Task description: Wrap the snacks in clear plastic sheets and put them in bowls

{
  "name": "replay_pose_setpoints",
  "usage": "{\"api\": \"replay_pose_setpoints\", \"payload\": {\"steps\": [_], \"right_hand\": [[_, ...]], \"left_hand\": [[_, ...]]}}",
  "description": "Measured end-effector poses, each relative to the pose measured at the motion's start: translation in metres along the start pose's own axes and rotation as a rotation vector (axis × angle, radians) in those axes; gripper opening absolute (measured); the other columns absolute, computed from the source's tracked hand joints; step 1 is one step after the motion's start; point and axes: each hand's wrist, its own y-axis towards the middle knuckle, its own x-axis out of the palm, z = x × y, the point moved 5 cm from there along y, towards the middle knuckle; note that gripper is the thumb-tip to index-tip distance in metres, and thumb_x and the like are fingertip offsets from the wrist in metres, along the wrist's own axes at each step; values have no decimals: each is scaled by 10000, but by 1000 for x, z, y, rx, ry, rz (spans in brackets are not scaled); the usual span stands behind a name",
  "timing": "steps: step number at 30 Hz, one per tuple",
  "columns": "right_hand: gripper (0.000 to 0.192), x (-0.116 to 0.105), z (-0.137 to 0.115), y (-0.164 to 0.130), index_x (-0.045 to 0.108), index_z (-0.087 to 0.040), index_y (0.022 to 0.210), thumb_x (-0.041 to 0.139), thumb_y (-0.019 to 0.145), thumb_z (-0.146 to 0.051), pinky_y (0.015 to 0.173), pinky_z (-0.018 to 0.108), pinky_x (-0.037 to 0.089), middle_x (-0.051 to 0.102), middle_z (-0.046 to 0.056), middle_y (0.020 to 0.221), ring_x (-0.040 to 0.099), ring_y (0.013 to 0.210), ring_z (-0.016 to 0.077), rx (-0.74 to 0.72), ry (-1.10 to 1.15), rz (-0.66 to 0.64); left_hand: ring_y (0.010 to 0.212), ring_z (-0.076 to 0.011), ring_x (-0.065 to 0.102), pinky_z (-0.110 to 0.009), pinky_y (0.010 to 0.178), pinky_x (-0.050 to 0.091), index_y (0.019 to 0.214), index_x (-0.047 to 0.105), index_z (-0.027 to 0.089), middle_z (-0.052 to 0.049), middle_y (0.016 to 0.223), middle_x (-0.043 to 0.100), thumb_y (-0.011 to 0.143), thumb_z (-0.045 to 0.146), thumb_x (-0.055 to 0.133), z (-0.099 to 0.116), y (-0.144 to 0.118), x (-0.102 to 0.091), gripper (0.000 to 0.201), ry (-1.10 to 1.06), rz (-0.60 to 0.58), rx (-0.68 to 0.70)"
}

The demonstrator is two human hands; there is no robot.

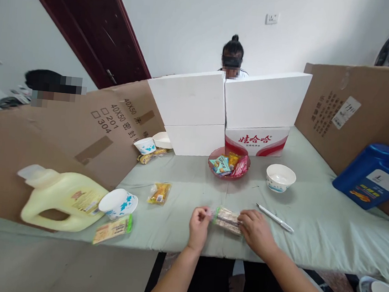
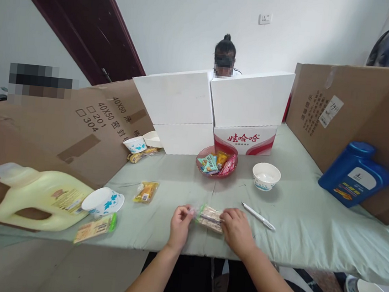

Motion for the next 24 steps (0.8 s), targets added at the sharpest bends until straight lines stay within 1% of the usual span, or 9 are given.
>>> {"api": "replay_pose_setpoints", "payload": {"steps": [2, 5, 9, 11, 13, 15, 17, 19, 24], "right_hand": [[203, -3, 17, -6, 619, -197, 891, 426, 904, -137, 795, 339, 462, 656, 55, 880, 597, 853, 194, 52, 5, 11], [207, -18, 30, -17, 602, -204, 900, 403, 926, -151, 767, 329, 465, 645, 39, 832, 599, 810, 186, 67, 11, 128], [240, -41, -3, -27, 577, -215, 977, 392, 886, -92, 864, 370, 449, 653, 57, 920, 590, 976, 212, -84, 115, 191], [312, -42, -29, -33, 572, -222, 978, 382, 817, -34, 900, 371, 432, 653, 53, 948, 569, 1037, 212, -207, 186, 51], [367, -34, -47, -43, 569, -227, 952, 392, 722, -3, 859, 335, 437, 652, 31, 920, 578, 980, 195, -264, 231, -168], [378, -21, -52, -54, 565, -229, 933, 414, 660, -15, 763, 294, 442, 647, 9, 865, 594, 861, 178, -233, 227, -372], [319, -9, -46, -63, 563, -227, 934, 444, 691, -57, 678, 274, 426, 647, 4, 840, 607, 783, 177, -151, 177, -476], [195, -1, -34, -65, 563, -220, 930, 457, 795, -129, 629, 266, 403, 652, 9, 838, 625, 751, 180, -51, 111, -481], [194, 3, -7, -53, 585, -194, 997, 408, 918, -202, 566, 263, 378, 671, 49, 860, 649, 674, 179, 153, -143, -332]], "left_hand": [[730, -128, 589, -246, 691, 486, 760, 467, 192, -3, 825, 584, 752, 429, 694, -8, -2, -23, 328, -65, 108, -71], [688, -119, 566, -235, 648, 479, 877, 501, 198, 16, 803, 555, 738, 391, 701, -9, -10, -54, 311, -76, 253, -91], [924, -175, 586, -310, 814, 496, 995, 517, 208, -48, 993, 566, 827, 311, 612, 34, -26, -70, 219, 131, 386, 215], [994, -199, 575, -354, 875, 489, 1016, 532, 217, -65, 1034, 573, 866, 232, 551, 70, -35, -54, 153, 255, 201, 475], [984, -210, 592, -375, 872, 500, 1024, 557, 224, -70, 1009, 608, 883, 162, 495, 98, -48, -26, 166, 348, -141, 643], [930, -209, 618, -362, 831, 522, 1050, 581, 221, -77, 966, 643, 895, 143, 451, 108, -63, 5, 217, 431, -502, 651], [888, -208, 628, -354, 803, 535, 1052, 605, 213, -78, 934, 661, 903, 154, 425, 104, -76, 29, 241, 531, -750, 598], [890, -217, 620, -368, 802, 539, 1010, 628, 210, -74, 911, 660, 898, 150, 420, 93, -84, 44, 244, 648, -833, 579], [911, -238, 597, -418, 807, 542, 989, 635, 201, -82, 945, 629, 855, 85, 457, 67, -73, 46, 251, 837, -629, 570]]}}
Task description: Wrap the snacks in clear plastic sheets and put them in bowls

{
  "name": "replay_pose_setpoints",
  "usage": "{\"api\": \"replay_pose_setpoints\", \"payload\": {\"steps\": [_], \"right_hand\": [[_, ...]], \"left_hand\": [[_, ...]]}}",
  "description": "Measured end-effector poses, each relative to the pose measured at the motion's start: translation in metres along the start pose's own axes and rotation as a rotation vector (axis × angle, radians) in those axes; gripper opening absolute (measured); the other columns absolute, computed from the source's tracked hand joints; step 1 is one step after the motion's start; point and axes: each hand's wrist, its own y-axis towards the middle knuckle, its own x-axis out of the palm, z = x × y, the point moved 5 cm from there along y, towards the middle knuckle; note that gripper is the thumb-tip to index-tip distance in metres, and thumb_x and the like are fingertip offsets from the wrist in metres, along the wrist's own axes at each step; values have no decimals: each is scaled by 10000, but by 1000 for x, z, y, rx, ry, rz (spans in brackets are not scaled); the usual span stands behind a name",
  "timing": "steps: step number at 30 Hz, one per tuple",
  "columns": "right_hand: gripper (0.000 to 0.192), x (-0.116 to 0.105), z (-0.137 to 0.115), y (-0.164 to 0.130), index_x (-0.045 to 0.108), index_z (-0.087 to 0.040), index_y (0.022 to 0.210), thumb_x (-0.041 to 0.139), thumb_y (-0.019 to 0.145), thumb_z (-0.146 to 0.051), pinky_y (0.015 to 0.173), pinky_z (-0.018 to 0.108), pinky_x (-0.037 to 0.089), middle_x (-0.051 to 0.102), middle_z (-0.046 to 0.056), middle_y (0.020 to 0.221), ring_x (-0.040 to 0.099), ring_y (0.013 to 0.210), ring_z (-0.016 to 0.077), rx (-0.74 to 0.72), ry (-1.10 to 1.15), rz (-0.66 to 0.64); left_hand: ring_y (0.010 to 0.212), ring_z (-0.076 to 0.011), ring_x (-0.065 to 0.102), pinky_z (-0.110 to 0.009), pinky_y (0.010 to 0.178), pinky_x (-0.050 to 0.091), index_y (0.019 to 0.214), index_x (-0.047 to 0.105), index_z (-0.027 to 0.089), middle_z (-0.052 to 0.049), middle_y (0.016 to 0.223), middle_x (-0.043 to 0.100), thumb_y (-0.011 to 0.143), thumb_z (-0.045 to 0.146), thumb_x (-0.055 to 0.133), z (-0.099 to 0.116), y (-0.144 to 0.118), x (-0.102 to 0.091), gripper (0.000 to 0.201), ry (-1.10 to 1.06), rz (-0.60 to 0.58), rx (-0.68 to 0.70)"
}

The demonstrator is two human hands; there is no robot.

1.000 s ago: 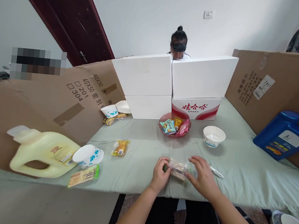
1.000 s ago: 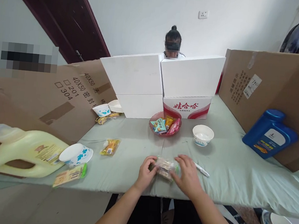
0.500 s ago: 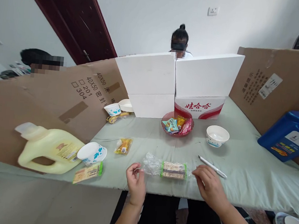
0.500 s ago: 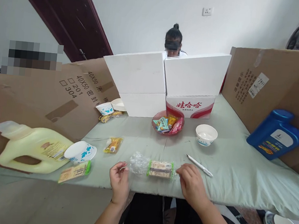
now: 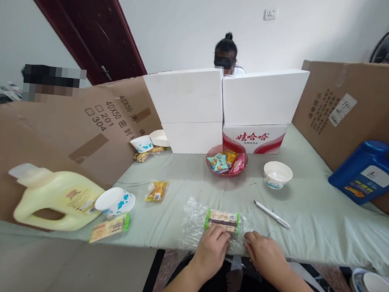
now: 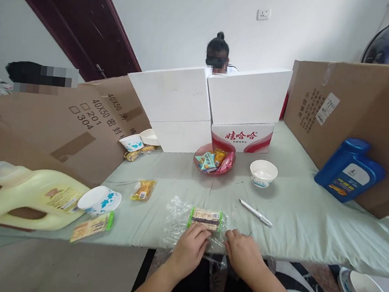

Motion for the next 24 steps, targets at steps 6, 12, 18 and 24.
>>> {"api": "replay_pose_setpoints", "payload": {"steps": [6, 12, 18, 24], "right_hand": [[602, -5, 6, 24, 257, -132, 1456, 443, 896, -253, 692, 349, 503, 678, 111, 1004, 653, 861, 254, 3, 22, 261], [618, 9, 9, 52, 212, -159, 1489, 354, 888, -148, 1001, 413, 438, 549, 119, 1347, 487, 1255, 228, -136, 86, 365], [491, 30, 21, 55, 444, -140, 1379, 401, 890, -142, 1079, 445, 328, 530, 101, 1381, 414, 1323, 246, -118, -54, 347], [470, 30, 20, 55, 483, -131, 1341, 433, 873, -149, 1071, 431, 316, 541, 91, 1372, 431, 1305, 244, -113, -57, 365]], "left_hand": [[1335, -342, 387, -586, 1032, 387, 1364, 437, 279, -101, 1403, 469, 798, 152, 609, -35, 13, -3, 605, 134, 6, -21], [1415, -385, 213, -637, 1083, 248, 1371, 427, 279, -118, 1497, 343, 701, 325, 763, -59, 36, -5, 751, 168, -68, -44], [1096, -310, 524, -496, 970, 400, 1196, 563, 243, -90, 1146, 596, 660, 364, 779, -58, 52, -6, 591, 160, -181, 15], [1002, -299, 584, -382, 875, 477, 1211, 572, 241, -81, 1083, 624, 567, 255, 754, -69, 75, -11, 669, 114, -387, 78]]}}
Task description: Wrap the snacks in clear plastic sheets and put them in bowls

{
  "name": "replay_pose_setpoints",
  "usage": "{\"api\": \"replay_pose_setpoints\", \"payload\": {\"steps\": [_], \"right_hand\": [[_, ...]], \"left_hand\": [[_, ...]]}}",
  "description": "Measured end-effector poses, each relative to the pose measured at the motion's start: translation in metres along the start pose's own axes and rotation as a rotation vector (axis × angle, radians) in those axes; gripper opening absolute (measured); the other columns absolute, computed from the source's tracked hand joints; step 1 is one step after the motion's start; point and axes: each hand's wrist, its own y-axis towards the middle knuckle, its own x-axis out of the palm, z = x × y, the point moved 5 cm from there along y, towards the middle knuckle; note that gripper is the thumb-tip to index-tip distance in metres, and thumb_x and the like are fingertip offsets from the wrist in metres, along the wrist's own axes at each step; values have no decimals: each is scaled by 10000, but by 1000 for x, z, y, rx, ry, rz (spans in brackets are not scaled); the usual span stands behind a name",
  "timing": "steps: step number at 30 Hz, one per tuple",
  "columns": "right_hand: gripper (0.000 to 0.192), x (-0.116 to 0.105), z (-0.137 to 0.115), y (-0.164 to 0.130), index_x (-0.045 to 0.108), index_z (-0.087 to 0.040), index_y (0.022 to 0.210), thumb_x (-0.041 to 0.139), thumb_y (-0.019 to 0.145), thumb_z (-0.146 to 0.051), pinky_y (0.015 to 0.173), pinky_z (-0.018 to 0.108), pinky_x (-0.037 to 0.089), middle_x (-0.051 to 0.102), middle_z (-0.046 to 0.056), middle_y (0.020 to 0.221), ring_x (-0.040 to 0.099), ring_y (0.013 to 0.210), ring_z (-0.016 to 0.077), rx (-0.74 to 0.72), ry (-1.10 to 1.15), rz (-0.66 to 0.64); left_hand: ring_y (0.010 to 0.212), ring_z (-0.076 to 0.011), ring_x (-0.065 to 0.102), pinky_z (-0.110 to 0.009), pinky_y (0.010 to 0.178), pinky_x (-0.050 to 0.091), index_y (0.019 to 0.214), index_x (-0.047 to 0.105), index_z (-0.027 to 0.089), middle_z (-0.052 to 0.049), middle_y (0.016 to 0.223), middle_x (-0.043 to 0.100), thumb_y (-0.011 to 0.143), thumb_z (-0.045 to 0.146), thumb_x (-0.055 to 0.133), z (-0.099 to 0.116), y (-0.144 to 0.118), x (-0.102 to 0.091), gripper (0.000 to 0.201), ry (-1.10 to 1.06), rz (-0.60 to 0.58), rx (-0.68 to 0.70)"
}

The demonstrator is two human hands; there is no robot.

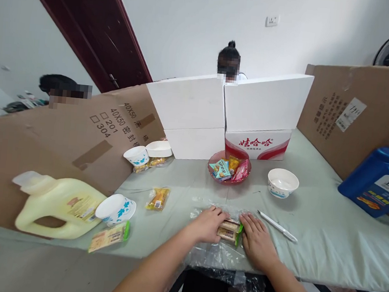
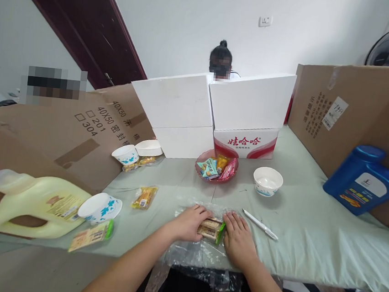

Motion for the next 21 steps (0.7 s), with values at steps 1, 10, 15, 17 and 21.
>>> {"api": "replay_pose_setpoints", "payload": {"steps": [1, 10, 15, 17, 21], "right_hand": [[472, 0, 0, 0, 483, -127, 1340, 437, 871, -150, 1071, 431, 313, 543, 94, 1369, 432, 1304, 245, 3, 0, 1], [440, 5, 1, 1, 546, -159, 1298, 436, 873, -199, 1083, 412, 284, 528, 68, 1390, 433, 1302, 230, 59, 4, -23], [457, 6, 2, 1, 548, -177, 1308, 434, 866, -208, 1092, 392, 269, 527, 50, 1393, 426, 1308, 216, 64, -6, -28], [469, 6, 2, 1, 536, -183, 1323, 429, 867, -204, 1090, 397, 268, 516, 54, 1402, 423, 1311, 220, 35, -18, -29], [476, 7, 3, 0, 527, -192, 1336, 424, 871, -202, 1091, 396, 259, 505, 52, 1412, 418, 1318, 221, 13, -30, -26]], "left_hand": [[996, -280, 599, -355, 870, 484, 1216, 566, 243, -72, 1112, 623, 587, 232, 721, -5, 3, -5, 648, -54, -7, 9], [1031, -240, 581, -341, 918, 462, 1178, 585, 175, -86, 1135, 590, 655, 155, 643, -48, 12, -7, 527, -324, -86, -113], [716, -128, 570, -233, 658, 467, 1133, 597, 148, -25, 892, 622, 688, 313, 733, -60, 22, -22, 494, -829, -151, -168], [645, -104, 547, -205, 585, 439, 1074, 617, 135, -26, 837, 625, 699, 398, 749, -69, 33, -44, 477, -939, -20, -186], [664, -121, 581, -215, 574, 466, 995, 623, 129, -57, 880, 643, 697, 531, 723, -90, 66, -83, 511, -913, 347, -214]]}}
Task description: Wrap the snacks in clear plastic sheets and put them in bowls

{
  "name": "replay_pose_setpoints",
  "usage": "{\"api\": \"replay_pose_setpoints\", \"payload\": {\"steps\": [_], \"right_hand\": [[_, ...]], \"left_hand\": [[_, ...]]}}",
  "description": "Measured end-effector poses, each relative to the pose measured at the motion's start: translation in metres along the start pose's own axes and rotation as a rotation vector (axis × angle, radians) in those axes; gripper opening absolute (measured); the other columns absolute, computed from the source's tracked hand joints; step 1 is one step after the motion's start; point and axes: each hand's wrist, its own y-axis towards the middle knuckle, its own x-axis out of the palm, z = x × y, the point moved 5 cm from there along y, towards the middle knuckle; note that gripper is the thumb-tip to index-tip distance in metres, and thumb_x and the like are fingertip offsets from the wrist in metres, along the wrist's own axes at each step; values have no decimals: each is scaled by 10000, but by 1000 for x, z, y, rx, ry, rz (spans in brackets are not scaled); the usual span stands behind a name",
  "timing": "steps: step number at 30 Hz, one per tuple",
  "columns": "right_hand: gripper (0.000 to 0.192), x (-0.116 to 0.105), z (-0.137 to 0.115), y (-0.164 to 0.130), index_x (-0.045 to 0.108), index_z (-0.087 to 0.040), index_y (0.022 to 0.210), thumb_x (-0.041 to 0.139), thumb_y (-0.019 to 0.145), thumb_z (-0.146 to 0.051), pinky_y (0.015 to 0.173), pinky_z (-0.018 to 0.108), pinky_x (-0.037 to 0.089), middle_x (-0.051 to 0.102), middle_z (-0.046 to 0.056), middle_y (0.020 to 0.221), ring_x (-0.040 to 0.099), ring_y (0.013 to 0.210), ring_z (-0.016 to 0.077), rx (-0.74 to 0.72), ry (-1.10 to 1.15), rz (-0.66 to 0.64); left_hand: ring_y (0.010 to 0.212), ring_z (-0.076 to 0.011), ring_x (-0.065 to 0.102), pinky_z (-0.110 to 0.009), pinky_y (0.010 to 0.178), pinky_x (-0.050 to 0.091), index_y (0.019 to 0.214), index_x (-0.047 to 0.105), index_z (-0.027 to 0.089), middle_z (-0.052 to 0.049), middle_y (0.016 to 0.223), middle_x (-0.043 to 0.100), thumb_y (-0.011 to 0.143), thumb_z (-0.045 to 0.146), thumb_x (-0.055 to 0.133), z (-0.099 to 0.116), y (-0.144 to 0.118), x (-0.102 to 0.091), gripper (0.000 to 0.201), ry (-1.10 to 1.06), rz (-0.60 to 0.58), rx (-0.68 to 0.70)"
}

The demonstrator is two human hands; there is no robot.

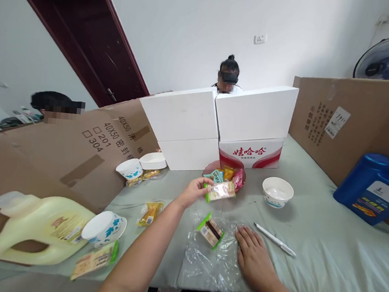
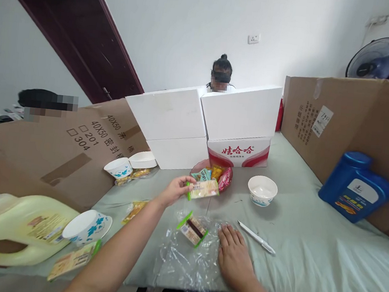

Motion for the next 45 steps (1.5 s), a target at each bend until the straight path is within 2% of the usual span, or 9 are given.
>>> {"api": "replay_pose_setpoints", "payload": {"steps": [7, 13, 15, 18, 21, 27, 33, 40, 45], "right_hand": [[485, 0, 0, 0, 523, -192, 1343, 435, 866, -208, 1088, 396, 259, 509, 61, 1408, 425, 1312, 227, 12, 3, -27], [474, -1, 1, 0, 525, -192, 1340, 438, 875, -221, 1084, 394, 259, 514, 59, 1404, 429, 1308, 228, -2, 0, -21], [476, 0, 1, 0, 528, -188, 1336, 443, 868, -213, 1080, 398, 262, 521, 58, 1397, 436, 1302, 231, -8, -11, -14], [478, 1, 0, 0, 523, -188, 1339, 443, 868, -210, 1073, 403, 268, 526, 59, 1393, 437, 1300, 233, -9, -15, -2], [474, 1, 0, -1, 515, -192, 1344, 441, 877, -216, 1075, 400, 265, 517, 62, 1400, 428, 1306, 231, -12, -13, 8], [463, 1, 1, 0, 527, -186, 1333, 444, 880, -227, 1076, 399, 263, 526, 62, 1392, 437, 1298, 231, -16, -22, 0], [470, 2, 1, 0, 524, -197, 1338, 445, 876, -227, 1077, 398, 263, 521, 57, 1397, 434, 1301, 228, -7, -6, -7], [463, -2, 0, 2, 525, -208, 1340, 436, 887, -238, 1085, 399, 274, 516, 53, 1402, 427, 1307, 228, 13, 12, -33], [451, -7, -2, 3, 540, -207, 1323, 433, 885, -220, 1084, 396, 276, 514, 50, 1404, 425, 1308, 226, 39, 26, -38]], "left_hand": [[650, -137, 573, -288, 658, 522, 893, 640, 149, -1, 735, 583, 741, 258, 671, -13, 63, 6, 189, 264, 192, 29], [1184, -271, 471, -460, 1055, 346, 1034, 636, 181, -102, 1186, 534, 717, 56, 579, 2, 26, 19, 346, 550, 258, 171], [1176, -248, 486, -412, 1042, 363, 1041, 637, 204, -82, 1168, 565, 735, 57, 560, 4, -2, 39, 348, 672, 55, 291], [1187, -260, 488, -405, 1000, 386, 1169, 581, 234, -73, 1220, 579, 775, 131, 578, -10, -54, 76, 407, 978, -515, 554], [1204, -277, 472, -454, 1030, 329, 1245, 516, 252, -82, 1226, 582, 839, 194, 556, -25, -84, 79, 413, 1153, -672, 597], [1030, -259, 562, -414, 963, 400, 1139, 548, 215, -78, 1079, 606, 719, 175, 639, -23, -77, 43, 431, 1120, -509, 388], [1111, -242, 553, -383, 968, 446, 1334, 431, 211, -94, 1204, 565, 751, 206, 596, 24, -32, 10, 605, 787, -18, 384], [1225, -319, 484, -465, 1030, 396, 1349, 445, 128, -183, 1319, 509, 781, 330, 706, 31, 52, 49, 657, 934, 136, 309], [1223, -285, 496, -448, 1041, 395, 1222, 564, 155, -145, 1293, 544, 841, 196, 611, 5, 44, 74, 387, 947, 59, 305]]}}
